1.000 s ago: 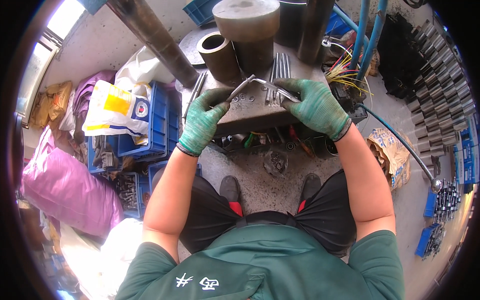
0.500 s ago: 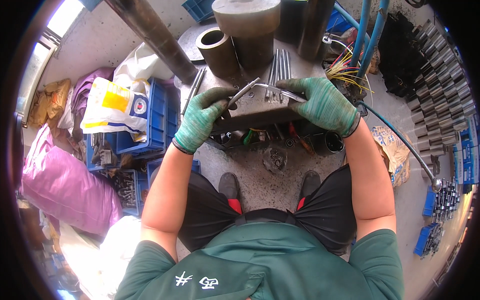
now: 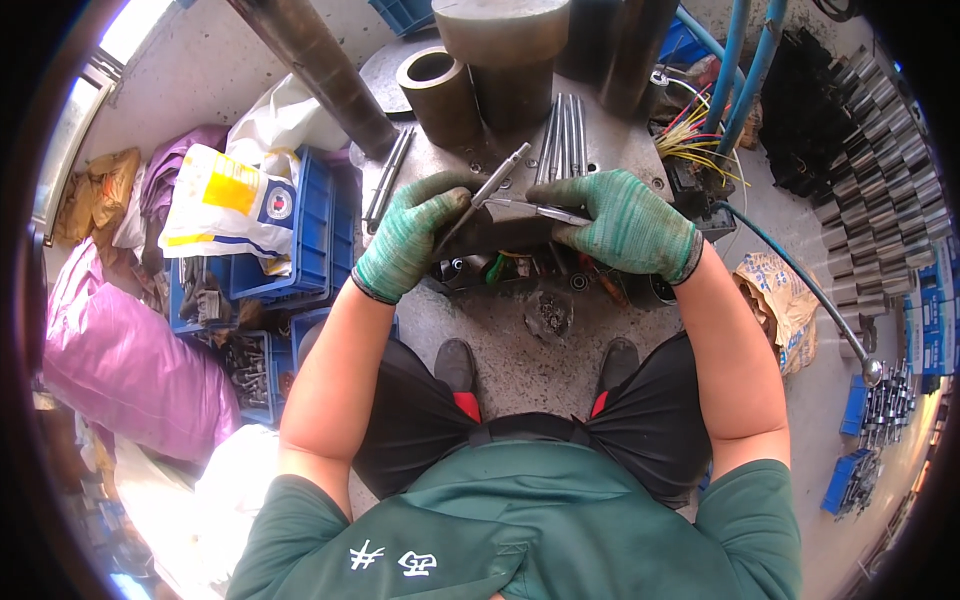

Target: The person retrieves metal rods from a sack and installs snap rings onto the rods using pliers.

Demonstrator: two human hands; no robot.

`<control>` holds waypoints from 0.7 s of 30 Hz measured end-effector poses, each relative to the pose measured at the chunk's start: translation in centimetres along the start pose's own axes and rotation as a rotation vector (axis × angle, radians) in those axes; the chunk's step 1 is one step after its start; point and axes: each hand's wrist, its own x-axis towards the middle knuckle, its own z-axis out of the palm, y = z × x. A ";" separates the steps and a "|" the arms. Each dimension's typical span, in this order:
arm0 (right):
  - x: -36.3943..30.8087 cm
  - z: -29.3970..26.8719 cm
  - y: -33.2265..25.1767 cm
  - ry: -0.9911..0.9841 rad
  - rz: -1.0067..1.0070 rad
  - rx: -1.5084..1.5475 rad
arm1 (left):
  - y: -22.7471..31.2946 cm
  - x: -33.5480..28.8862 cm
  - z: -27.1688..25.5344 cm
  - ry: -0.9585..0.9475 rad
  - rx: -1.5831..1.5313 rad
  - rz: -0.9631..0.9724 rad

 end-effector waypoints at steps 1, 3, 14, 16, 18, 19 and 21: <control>0.0 0.0 0.2 -0.001 -0.025 0.007 | 0.0 0.0 0.0 0.003 0.007 -0.041; 0.0 0.2 0.7 -0.003 -0.037 0.042 | 0.0 0.0 -0.1 0.006 0.013 -0.083; 0.2 0.3 0.4 -0.002 -0.076 -0.048 | -0.2 0.3 -0.4 -0.066 -0.139 -0.174; 0.0 0.3 1.0 0.054 -0.136 -0.008 | -0.2 0.4 -0.3 -0.081 -0.138 -0.165; 0.1 0.3 0.5 0.049 -0.105 -0.034 | -0.2 0.4 -0.1 -0.095 -0.136 -0.158; 0.1 0.3 0.3 0.042 -0.077 -0.059 | -0.3 0.4 0.1 -0.052 -0.132 -0.172; 0.0 0.2 0.4 0.026 -0.067 -0.068 | -0.5 0.4 0.2 -0.009 -0.128 -0.189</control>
